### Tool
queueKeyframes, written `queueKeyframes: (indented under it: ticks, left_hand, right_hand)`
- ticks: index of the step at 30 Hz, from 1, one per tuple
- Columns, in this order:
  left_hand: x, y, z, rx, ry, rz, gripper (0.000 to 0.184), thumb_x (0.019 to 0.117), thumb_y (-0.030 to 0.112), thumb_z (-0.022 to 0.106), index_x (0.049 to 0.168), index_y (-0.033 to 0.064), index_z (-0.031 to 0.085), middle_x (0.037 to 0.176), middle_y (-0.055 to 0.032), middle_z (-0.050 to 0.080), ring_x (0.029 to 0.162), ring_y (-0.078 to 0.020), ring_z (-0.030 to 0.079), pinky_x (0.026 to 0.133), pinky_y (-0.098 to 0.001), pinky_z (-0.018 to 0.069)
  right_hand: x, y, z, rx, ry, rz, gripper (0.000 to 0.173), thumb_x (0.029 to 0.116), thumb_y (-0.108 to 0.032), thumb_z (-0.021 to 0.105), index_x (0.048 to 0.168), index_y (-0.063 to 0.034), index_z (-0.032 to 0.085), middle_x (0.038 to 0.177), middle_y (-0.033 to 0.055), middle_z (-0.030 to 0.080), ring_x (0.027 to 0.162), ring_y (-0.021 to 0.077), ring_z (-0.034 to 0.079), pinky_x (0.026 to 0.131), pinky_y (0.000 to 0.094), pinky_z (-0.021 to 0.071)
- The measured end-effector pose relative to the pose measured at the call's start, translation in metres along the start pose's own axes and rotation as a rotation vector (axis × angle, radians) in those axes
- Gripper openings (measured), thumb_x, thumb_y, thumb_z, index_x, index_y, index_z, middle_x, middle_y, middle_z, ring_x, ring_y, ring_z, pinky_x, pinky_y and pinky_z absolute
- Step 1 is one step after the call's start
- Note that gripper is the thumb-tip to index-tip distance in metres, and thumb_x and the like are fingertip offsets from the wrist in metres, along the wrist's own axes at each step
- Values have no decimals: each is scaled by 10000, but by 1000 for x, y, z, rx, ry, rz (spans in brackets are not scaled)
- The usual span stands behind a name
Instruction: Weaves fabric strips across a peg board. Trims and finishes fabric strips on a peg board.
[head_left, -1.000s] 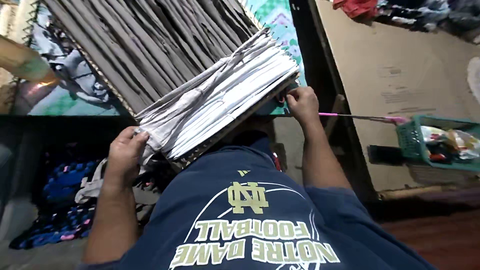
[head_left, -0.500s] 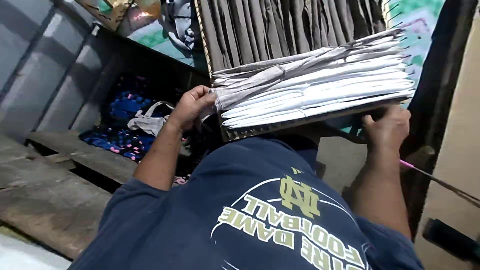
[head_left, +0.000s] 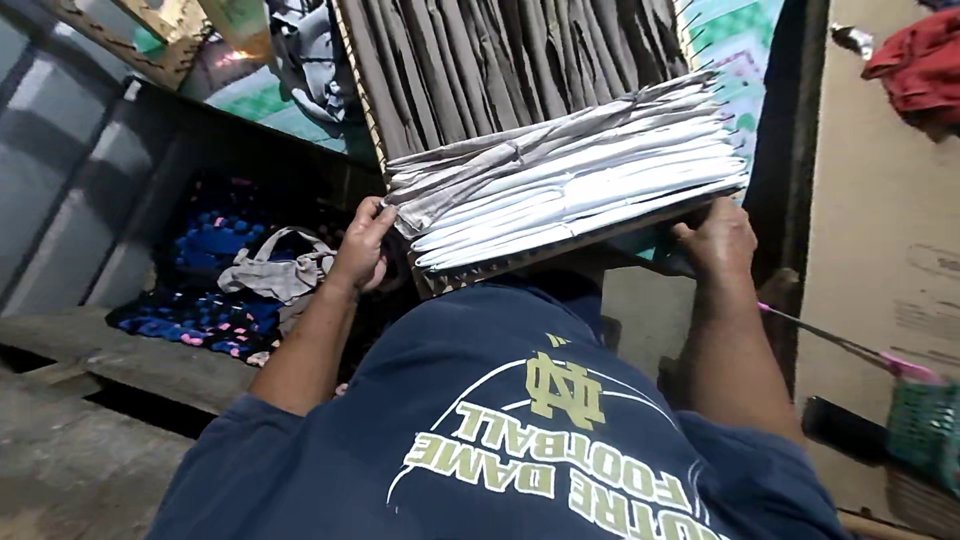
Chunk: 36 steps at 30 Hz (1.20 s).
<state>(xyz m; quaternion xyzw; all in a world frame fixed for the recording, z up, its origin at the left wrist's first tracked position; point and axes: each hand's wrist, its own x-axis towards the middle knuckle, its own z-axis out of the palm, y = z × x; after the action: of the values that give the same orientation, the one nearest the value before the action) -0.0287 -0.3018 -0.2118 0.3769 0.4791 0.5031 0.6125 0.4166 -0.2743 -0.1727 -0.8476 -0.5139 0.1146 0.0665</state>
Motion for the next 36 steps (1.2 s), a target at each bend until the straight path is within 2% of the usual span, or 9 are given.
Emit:
queueKeyframes:
  ticks: [10,13,17,20,23,26,29,32,36]
  left_hand:
    - [-9,45,17,-8,70,113,167,1116,276,400,1249,218,483,1074,54,647,981,-63,664,854,-287,580]
    - [-12,40,27,-80,176,141,232,1121,270,383,1323,192,467,1126,22,647,1025,-88,666,883,-317,585]
    - [-11,42,44,121,357,192,324,1122,260,371,1399,98,416,1137,-32,603,976,-69,639,844,-294,562]
    - [-11,41,50,241,405,234,324,1120,227,367,1377,40,432,1144,-64,581,970,-53,615,857,-266,531]
    - [-11,38,52,294,412,275,303,1121,213,367,1347,30,453,1135,-53,580,976,-22,608,866,-234,524]
    - [-14,38,59,367,427,305,326,1119,188,360,1361,-13,445,1168,-75,566,1016,-13,584,900,-217,495]
    - [-14,35,66,372,442,343,305,1115,167,357,1338,-25,439,1117,-59,556,967,13,585,862,-186,500]
    - [-13,34,66,363,432,376,299,1115,170,355,1335,-19,428,1102,-39,554,953,25,590,854,-179,508]
    - [-11,36,66,352,408,430,278,1110,162,363,1314,-13,433,1084,-12,553,938,48,590,845,-163,512]
  right_hand:
    - [-16,24,1,43,-29,-126,499,922,-89,723,1356,66,532,1280,394,561,1137,603,574,891,779,441]
    - [-25,33,3,28,-50,-152,461,929,-82,708,1331,76,544,1264,388,568,1140,589,580,911,750,448]
    - [-40,41,2,25,-78,-217,526,924,-102,709,1377,89,521,1299,401,549,1174,600,560,938,751,436]
    - [-53,50,7,18,-46,-213,571,903,-85,732,1407,72,516,1301,396,553,1172,592,569,932,742,447]
    - [-67,55,7,4,-16,-174,624,883,-50,740,1449,48,495,1341,429,489,1090,622,586,870,735,478]
    - [-72,59,7,-15,12,-169,601,911,-98,730,1443,64,503,1377,429,457,1055,619,599,845,713,496]
    - [-69,66,10,-83,-15,-192,526,937,-163,711,1375,77,549,1306,404,530,1040,586,624,841,705,503]
    - [-72,71,9,-143,-64,-186,518,955,-183,687,1384,60,531,1246,369,589,1062,565,631,854,706,488]
    - [-91,93,11,-69,-119,-82,550,973,-181,654,1447,36,479,1338,353,554,1090,563,626,862,722,482]
